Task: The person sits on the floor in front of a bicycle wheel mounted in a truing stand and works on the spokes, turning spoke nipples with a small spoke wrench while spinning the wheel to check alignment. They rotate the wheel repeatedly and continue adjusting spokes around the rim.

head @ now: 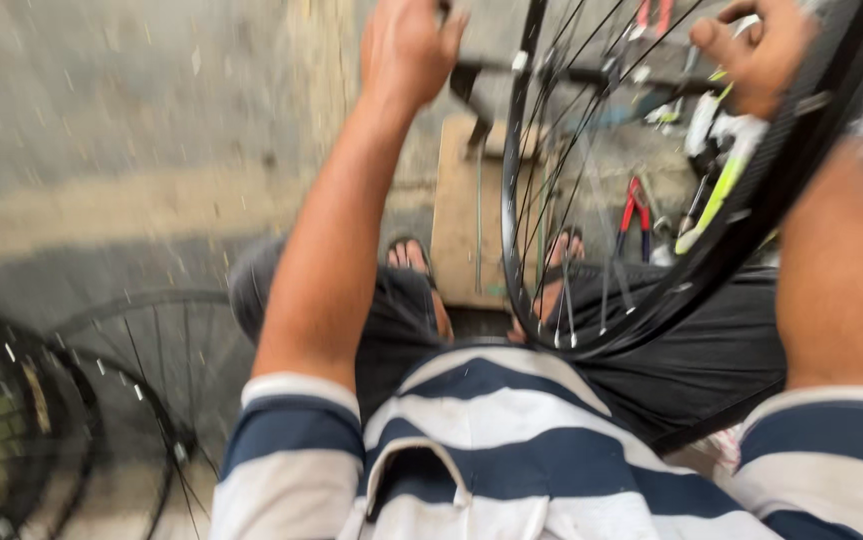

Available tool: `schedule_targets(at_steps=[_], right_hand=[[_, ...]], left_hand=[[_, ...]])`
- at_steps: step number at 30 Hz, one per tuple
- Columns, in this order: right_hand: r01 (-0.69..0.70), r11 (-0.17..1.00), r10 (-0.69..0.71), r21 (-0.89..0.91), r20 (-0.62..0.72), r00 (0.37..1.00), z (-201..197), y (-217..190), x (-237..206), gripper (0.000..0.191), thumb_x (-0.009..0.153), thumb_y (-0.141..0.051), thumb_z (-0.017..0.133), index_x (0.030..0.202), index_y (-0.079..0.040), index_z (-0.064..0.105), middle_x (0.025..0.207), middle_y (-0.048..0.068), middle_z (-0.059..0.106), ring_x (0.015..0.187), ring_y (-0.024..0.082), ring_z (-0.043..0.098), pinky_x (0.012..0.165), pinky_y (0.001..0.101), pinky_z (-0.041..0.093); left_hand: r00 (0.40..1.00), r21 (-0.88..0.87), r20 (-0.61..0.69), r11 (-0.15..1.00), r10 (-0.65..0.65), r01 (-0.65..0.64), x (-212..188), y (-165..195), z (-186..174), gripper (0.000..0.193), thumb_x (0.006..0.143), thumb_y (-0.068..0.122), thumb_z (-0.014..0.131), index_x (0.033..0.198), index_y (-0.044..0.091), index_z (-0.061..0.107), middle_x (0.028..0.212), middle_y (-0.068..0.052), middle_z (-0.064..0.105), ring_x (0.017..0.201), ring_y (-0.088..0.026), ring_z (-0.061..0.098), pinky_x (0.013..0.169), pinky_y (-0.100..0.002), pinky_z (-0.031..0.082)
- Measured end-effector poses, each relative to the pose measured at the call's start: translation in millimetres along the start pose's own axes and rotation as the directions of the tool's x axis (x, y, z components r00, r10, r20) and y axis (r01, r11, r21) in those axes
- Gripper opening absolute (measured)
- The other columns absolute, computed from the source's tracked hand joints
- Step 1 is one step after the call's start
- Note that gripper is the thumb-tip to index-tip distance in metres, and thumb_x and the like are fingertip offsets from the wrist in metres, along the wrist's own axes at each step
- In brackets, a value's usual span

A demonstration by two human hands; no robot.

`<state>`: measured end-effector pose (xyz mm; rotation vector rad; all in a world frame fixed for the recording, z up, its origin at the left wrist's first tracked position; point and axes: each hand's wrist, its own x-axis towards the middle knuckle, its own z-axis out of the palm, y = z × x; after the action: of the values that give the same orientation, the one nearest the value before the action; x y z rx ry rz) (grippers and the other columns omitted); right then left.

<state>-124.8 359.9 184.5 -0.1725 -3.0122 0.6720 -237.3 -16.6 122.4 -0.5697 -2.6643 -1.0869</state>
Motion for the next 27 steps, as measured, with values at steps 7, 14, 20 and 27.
schedule_targets(at_steps=[7,14,20,27], right_hand=[[0.190,0.977,-0.202,-0.095,-0.144,0.969,9.7,42.2,-39.0,0.041,0.121,-0.041,0.054,0.117,-0.001,0.060,0.101,0.023,0.070,0.091,0.039,0.067,0.081,0.0431,0.054],[-0.432,0.392,0.041,0.812,0.454,0.890,14.0,100.2,-36.5,0.041,0.097,-0.029,0.071,0.131,-0.008,0.059,0.101,0.006,0.062,0.085,0.014,0.061,0.073,0.0327,0.053],[-0.568,-0.028,-0.244,0.823,0.545,0.802,1.5,107.2,-41.8,0.050,0.111,-0.051,0.069,0.138,-0.009,0.065,0.101,0.018,0.072,0.072,0.023,0.064,0.060,0.0335,0.053],[-0.237,0.485,-0.101,0.842,0.323,0.941,-8.3,102.3,-50.5,0.045,0.094,-0.026,0.071,0.132,-0.004,0.060,0.099,0.008,0.057,0.084,0.016,0.054,0.070,0.0337,0.047]], left_hand=[[0.972,0.048,0.152,0.983,-0.181,0.176,9.0,16.7,-6.2,0.026,0.088,0.035,0.077,0.096,0.010,0.075,0.084,-0.016,0.074,0.084,-0.040,0.068,0.073,-0.051,0.052],[0.960,0.034,0.165,0.974,-0.225,0.223,8.4,28.2,-7.6,0.027,0.089,0.034,0.076,0.102,0.010,0.075,0.084,-0.016,0.074,0.081,-0.037,0.071,0.074,-0.047,0.054],[0.978,0.207,0.141,0.971,-0.153,0.122,13.4,53.0,-10.5,0.031,0.087,0.037,0.078,0.104,0.011,0.077,0.087,-0.017,0.075,0.085,-0.037,0.070,0.074,-0.048,0.053],[0.985,-0.450,0.082,0.877,-0.150,0.170,36.7,138.8,-34.5,0.048,0.098,0.053,0.062,0.104,0.006,0.073,0.090,-0.006,0.075,0.083,-0.017,0.070,0.077,-0.040,0.057]])
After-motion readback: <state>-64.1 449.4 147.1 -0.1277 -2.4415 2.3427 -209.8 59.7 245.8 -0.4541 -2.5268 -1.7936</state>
